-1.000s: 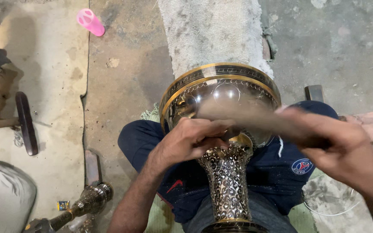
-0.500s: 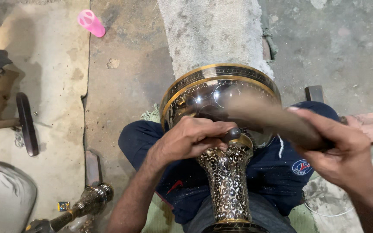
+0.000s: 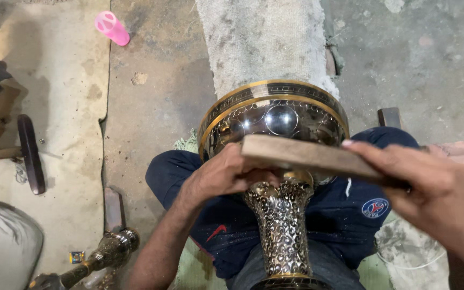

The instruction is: The person sits on the floor with an ornate brass vase on their lap, holding a metal punch against the vase's surface and striking it with a wooden mallet to shape or decorate the metal. They reposition the punch repeatedly and briefly handle a small red-tipped tool between hammering sequences.

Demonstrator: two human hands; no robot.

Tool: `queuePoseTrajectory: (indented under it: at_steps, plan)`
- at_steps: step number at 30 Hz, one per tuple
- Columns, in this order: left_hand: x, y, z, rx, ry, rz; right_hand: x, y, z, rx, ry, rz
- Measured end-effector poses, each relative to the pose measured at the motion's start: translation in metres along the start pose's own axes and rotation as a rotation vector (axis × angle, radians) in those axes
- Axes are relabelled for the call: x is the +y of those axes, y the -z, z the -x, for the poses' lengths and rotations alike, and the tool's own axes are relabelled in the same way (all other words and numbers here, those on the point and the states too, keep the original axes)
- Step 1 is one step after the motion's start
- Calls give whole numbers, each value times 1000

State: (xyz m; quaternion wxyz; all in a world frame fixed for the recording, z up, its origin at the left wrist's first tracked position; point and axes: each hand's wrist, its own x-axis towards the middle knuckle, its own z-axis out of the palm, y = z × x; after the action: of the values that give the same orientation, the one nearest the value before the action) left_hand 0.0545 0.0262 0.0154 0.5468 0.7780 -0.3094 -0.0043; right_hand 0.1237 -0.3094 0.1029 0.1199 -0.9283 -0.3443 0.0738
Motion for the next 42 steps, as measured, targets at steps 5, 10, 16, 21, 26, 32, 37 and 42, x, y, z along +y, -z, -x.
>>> queuePoseTrajectory:
  at_steps: [5,10,16,21,26,32,37,42]
  plan:
    - [5,2,-10,0,93,57,10,-10,-11,-142,-281,120]
    - [7,7,-21,-109,86,-30,1,-12,-1,339,-91,-590]
    - [0,4,-16,-95,6,-55,-8,-1,10,143,-190,-267]
    - [-1,3,-13,-69,6,118,-13,-3,10,-14,-262,-52]
    - [10,-3,-24,-68,103,-1,1,-6,0,-173,-392,-211]
    - [27,-3,-27,-70,89,-124,21,-20,15,-122,-231,-194]
    - [27,1,-31,-71,62,-134,25,-41,31,171,-127,-869]
    - [26,2,-32,-137,115,-150,23,-37,42,183,-220,-654]
